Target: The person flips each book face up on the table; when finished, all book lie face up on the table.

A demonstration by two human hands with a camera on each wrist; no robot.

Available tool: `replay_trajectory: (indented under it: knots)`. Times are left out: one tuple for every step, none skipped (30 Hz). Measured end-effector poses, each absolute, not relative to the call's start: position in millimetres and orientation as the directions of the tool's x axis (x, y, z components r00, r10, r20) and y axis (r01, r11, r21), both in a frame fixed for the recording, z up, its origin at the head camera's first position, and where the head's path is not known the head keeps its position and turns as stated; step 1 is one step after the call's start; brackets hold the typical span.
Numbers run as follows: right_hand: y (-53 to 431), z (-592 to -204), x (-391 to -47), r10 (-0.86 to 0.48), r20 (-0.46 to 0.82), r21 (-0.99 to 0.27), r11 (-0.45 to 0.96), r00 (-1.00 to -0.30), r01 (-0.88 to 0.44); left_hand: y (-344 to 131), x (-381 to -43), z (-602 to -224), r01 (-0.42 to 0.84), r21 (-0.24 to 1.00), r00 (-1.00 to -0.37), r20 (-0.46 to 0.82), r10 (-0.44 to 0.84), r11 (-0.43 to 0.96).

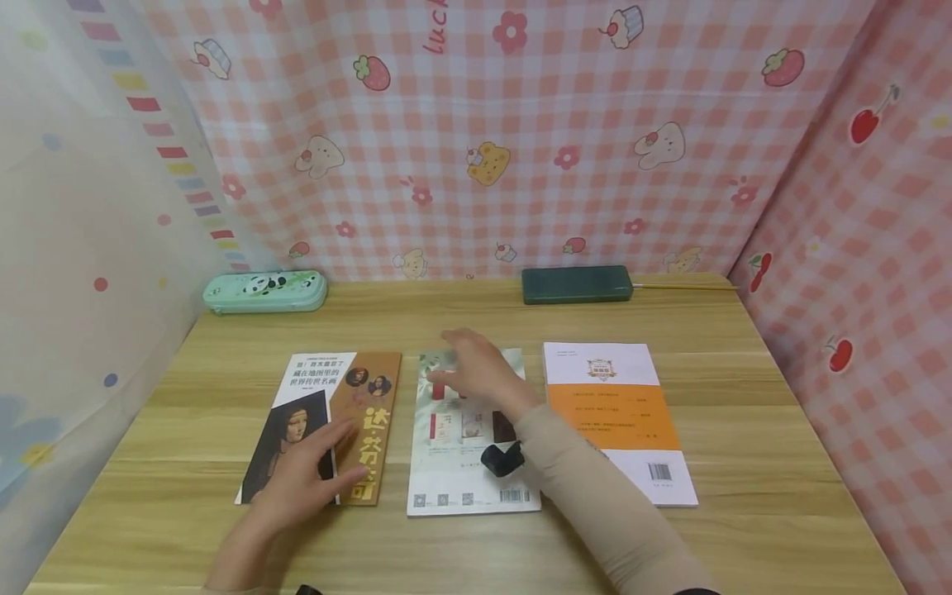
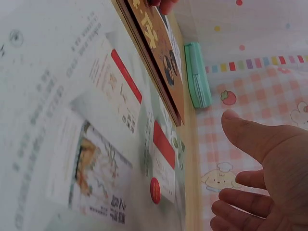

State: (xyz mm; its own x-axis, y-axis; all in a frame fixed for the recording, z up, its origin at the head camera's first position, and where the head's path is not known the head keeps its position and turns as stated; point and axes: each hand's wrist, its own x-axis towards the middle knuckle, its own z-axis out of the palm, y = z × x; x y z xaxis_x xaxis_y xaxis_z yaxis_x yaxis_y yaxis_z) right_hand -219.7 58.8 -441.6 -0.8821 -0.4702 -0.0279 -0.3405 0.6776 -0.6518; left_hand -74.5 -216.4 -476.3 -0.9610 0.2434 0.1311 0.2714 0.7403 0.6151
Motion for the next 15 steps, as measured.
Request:
replay_trajectory:
  knots:
    - [61.2,-442.0,-220.4,-0.469,-0.022,-0.648,0.679,-0.883,-0.344,-213.5,-75.1,-476.2,0.266,0.622,-0.962,0.119,0.247,0.736]
    - [63.4,-442.2,-221.0,-0.470,-0.016,-0.647,0.678,-0.883,-0.349,-210.5,-75.7,-475.8,0.256,0.636,-0.963,0.102,0.250,0.727]
    - [65.8,-442.6,-221.6,-0.468,-0.014,-0.648,0.677,-0.883,-0.349,-207.5,-76.3,-475.4,0.248,0.647,-0.964,0.088,0.252,0.721]
    - [67.9,-442.9,-222.0,-0.468,-0.012,-0.650,0.675,-0.884,-0.349,-204.5,-77.1,-475.0,0.242,0.657,-0.964,0.076,0.256,0.714]
    - [69.9,-443.3,-222.5,-0.470,-0.010,-0.649,0.674,-0.883,-0.351,-201.6,-77.8,-474.5,0.238,0.665,-0.963,0.066,0.262,0.708]
    - [71.8,-443.9,-223.0,-0.468,-0.015,-0.651,0.675,-0.883,-0.347,-198.7,-78.3,-473.8,0.237,0.673,-0.961,0.059,0.269,0.701]
    - [73.7,-444.6,-223.3,-0.468,-0.016,-0.651,0.675,-0.883,-0.346,-196.1,-78.6,-473.2,0.236,0.679,-0.960,0.054,0.273,0.695]
    - [75.5,-445.1,-223.3,-0.468,-0.019,-0.654,0.674,-0.883,-0.344,-193.7,-78.9,-472.7,0.232,0.685,-0.960,0.047,0.276,0.691]
    - [77.4,-445.6,-223.2,-0.468,-0.022,-0.656,0.674,-0.883,-0.341,-191.2,-79.2,-472.4,0.233,0.690,-0.959,0.045,0.281,0.685]
    - [79.2,-446.0,-223.0,-0.470,-0.022,-0.657,0.672,-0.882,-0.342,-189.0,-79.3,-472.0,0.233,0.694,-0.958,0.042,0.285,0.681]
    - [80.9,-446.8,-223.1,-0.472,-0.023,-0.658,0.671,-0.881,-0.342,-187.0,-79.2,-471.7,0.233,0.699,-0.956,0.039,0.289,0.676]
    - [82.7,-447.3,-223.0,-0.473,-0.024,-0.658,0.671,-0.881,-0.342,-185.1,-79.1,-471.8,0.234,0.705,-0.955,0.039,0.293,0.669]
    - [84.6,-448.0,-223.2,-0.478,-0.016,-0.655,0.669,-0.878,-0.352,-183.3,-79.1,-472.2,0.234,0.711,-0.954,0.037,0.296,0.663]
    - [86.5,-448.7,-223.4,-0.479,-0.015,-0.654,0.669,-0.878,-0.354,-181.5,-79.1,-472.7,0.236,0.716,-0.952,0.035,0.304,0.657]
    - [88.5,-449.6,-224.0,-0.478,-0.012,-0.651,0.670,-0.878,-0.355,-179.9,-78.9,-473.2,0.239,0.722,-0.950,0.035,0.311,0.650]
